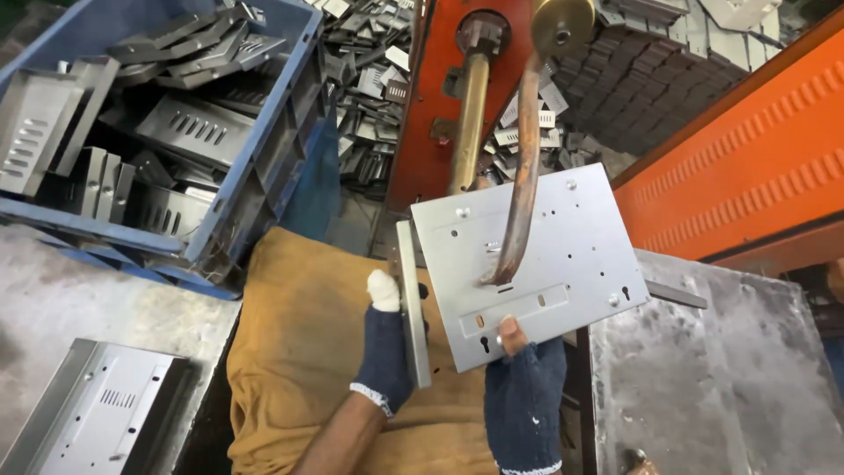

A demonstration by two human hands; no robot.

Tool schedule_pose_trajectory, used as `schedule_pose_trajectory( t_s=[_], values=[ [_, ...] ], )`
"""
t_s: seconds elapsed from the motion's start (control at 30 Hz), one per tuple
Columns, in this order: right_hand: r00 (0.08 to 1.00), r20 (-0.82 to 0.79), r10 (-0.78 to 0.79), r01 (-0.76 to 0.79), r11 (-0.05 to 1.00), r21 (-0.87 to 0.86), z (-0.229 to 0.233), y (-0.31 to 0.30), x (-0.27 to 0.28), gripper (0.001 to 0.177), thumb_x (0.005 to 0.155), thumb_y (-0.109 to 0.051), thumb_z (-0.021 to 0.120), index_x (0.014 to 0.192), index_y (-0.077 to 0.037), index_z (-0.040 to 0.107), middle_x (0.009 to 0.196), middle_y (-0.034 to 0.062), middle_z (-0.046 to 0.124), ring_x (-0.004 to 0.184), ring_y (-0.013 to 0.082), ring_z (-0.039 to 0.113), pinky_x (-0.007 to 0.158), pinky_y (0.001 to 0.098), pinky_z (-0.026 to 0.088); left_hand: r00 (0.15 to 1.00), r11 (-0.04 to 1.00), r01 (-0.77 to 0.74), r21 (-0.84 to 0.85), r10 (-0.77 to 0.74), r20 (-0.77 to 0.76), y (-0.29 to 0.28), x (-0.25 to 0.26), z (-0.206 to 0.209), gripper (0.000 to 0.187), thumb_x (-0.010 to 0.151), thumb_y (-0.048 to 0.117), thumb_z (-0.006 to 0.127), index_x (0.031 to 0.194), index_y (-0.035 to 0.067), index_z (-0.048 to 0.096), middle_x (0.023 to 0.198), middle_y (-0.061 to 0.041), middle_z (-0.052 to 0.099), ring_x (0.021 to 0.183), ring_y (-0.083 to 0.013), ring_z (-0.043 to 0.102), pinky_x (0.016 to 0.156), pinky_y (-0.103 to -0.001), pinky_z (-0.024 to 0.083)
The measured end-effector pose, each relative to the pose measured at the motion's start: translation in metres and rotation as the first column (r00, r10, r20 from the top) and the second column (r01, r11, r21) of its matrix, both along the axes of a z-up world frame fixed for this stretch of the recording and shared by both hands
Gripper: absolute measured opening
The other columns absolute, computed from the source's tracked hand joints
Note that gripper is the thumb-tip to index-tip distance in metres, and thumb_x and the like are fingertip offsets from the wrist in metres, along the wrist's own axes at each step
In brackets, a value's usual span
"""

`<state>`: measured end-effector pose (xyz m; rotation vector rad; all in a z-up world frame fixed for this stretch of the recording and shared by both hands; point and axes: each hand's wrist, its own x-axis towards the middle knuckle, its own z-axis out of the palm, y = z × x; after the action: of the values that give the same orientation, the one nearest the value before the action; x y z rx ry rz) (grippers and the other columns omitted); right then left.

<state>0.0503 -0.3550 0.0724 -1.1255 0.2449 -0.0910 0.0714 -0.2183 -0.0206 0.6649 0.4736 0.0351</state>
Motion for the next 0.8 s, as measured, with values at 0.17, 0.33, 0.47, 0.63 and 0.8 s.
schedule_pose_trajectory(
  t_s=[0.17,0.33,0.47,0.63,0.8],
  values=[
    [0.999,-0.032,0.006,-0.007,1.000,-0.013,0.012,0.005,-0.002,0.056,0.091,-0.016,0.072,0.141,0.001,0.052,0.122,0.0076,0.061,0.105,0.0169,0.056,0.089,0.0373,0.049,0.989,0.994,-0.003,0.112,0.020,-0.144,-0.003,0.009,0.007,0.065,0.091,0.074,0.050,0.094,0.010,0.066,0.066,0.004,0.055,0.054,-0.0097,0.051,0.046,-0.028,0.042],
    [1.000,-0.001,0.023,-0.023,1.000,-0.008,0.015,0.005,0.000,0.055,0.087,-0.016,0.071,0.138,-0.003,0.053,0.125,0.0044,0.063,0.109,0.0148,0.060,0.094,0.0351,0.050,0.998,0.993,-0.067,0.093,0.067,0.006,-0.005,0.016,0.028,0.071,0.086,0.069,0.055,0.118,0.007,0.067,0.104,-0.004,0.073,0.088,-0.0144,0.068,0.076,-0.034,0.059],
    [0.999,0.023,0.034,-0.034,0.999,0.029,0.012,0.005,-0.007,0.054,0.089,-0.015,0.071,0.138,-0.002,0.053,0.125,0.0047,0.062,0.109,0.0155,0.060,0.094,0.0356,0.050,0.996,0.993,-0.091,0.072,0.091,0.011,-0.009,0.022,0.023,0.074,0.087,0.068,0.056,0.124,0.005,0.066,0.111,-0.006,0.072,0.094,-0.0167,0.068,0.081,-0.037,0.059],
    [1.000,-0.014,-0.025,0.026,0.999,0.046,0.006,0.015,-0.006,0.052,0.092,-0.012,0.068,0.141,-0.005,0.052,0.124,0.0025,0.060,0.107,0.0136,0.056,0.090,0.0344,0.048,0.990,0.999,-0.054,-0.004,0.054,0.132,-0.012,0.017,0.039,0.080,0.090,0.068,0.054,0.135,0.003,0.060,0.123,-0.010,0.069,0.106,-0.0208,0.067,0.089,-0.039,0.057],
    [0.996,0.080,0.037,-0.051,0.983,0.178,0.014,0.012,0.000,0.050,0.094,-0.012,0.064,0.140,-0.002,0.050,0.131,0.0053,0.061,0.116,0.0169,0.059,0.100,0.0377,0.050,0.915,0.991,0.005,0.137,-0.060,0.399,-0.007,0.007,0.011,0.088,0.094,0.060,0.061,0.157,0.008,0.029,0.151,-0.013,0.049,0.133,-0.0243,0.054,0.108,-0.040,0.048]
  ],
)
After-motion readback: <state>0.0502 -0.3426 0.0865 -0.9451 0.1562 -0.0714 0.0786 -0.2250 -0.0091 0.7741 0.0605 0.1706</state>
